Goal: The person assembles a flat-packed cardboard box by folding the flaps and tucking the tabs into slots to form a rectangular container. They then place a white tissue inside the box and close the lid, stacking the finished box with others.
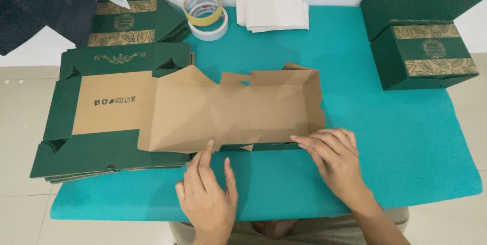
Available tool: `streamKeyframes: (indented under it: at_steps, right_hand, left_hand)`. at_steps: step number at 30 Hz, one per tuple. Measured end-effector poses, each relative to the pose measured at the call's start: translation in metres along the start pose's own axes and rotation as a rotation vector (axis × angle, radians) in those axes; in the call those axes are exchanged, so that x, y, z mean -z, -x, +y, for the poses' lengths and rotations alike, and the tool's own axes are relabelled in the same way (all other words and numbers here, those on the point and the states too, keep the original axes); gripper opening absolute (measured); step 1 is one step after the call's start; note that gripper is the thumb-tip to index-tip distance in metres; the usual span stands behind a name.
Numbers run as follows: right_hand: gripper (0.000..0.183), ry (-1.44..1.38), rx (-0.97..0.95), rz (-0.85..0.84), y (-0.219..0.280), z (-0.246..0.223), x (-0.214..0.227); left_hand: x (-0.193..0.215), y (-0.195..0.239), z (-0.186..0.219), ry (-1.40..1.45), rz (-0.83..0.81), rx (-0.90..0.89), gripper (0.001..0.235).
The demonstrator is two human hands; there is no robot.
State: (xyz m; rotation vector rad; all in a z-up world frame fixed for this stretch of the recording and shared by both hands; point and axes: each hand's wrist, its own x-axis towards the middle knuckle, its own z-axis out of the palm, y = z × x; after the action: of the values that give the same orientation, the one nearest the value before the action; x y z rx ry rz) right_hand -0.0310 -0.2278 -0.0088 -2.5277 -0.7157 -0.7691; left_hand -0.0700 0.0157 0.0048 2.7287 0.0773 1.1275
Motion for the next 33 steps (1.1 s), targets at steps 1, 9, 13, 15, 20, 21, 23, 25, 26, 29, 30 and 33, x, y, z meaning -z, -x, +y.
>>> streamKeyframes:
  at_steps: [1, 9, 13, 15, 20, 21, 23, 25, 26, 29, 30, 33]
  right_hand:
    - [0.025, 0.004, 0.012, 0.004, 0.001, 0.0, 0.0]
    - [0.019, -0.013, -0.029, 0.045, -0.003, -0.002, 0.003]
    - [0.014, -0.158, -0.048, 0.035, -0.004, -0.004, 0.0]
    - [0.014, -0.169, -0.034, 0.039, -0.004, -0.006, 0.0]
    - [0.014, -0.238, -0.028, 0.043, -0.005, -0.006, 0.0]
    - [0.014, -0.237, -0.027, 0.045, -0.005, -0.007, 0.0]
    - [0.013, -0.225, -0.019, 0.031, -0.005, -0.008, 0.0]
    - [0.013, -0.233, -0.015, 0.03, -0.004, -0.008, 0.0]
    - [0.012, -0.241, -0.008, 0.028, -0.003, -0.008, -0.001]
    - [0.013, -0.248, -0.009, 0.02, -0.002, -0.007, -0.001]
    - [0.013, -0.25, -0.009, 0.021, -0.002, -0.007, -0.001]
    - [0.013, -0.27, -0.011, 0.019, -0.002, -0.006, 0.0]
  left_hand:
    - [-0.003, 0.003, -0.001, -0.017, -0.024, -0.004, 0.035]
    - [-0.011, 0.005, -0.012, 0.401, -0.14, -0.058, 0.01]
    - [-0.023, 0.019, -0.016, 0.65, -0.221, -0.042, 0.013]
    - [-0.024, 0.019, -0.013, 0.705, -0.211, -0.051, 0.014]
    - [-0.016, 0.004, 0.004, 0.592, -0.121, -0.189, 0.014]
    - [-0.015, 0.001, 0.007, 0.593, -0.119, -0.191, 0.014]
    - [-0.013, -0.004, 0.014, 0.55, -0.08, -0.254, 0.011]
    - [-0.015, -0.002, 0.017, 0.518, -0.078, -0.264, 0.011]
    - [-0.016, -0.001, 0.019, 0.486, -0.074, -0.273, 0.012]
    - [-0.02, 0.0, 0.021, 0.442, -0.045, -0.277, 0.013]
    - [-0.02, -0.001, 0.022, 0.441, -0.045, -0.278, 0.013]
    - [-0.021, -0.002, 0.024, 0.447, -0.015, -0.276, 0.009]
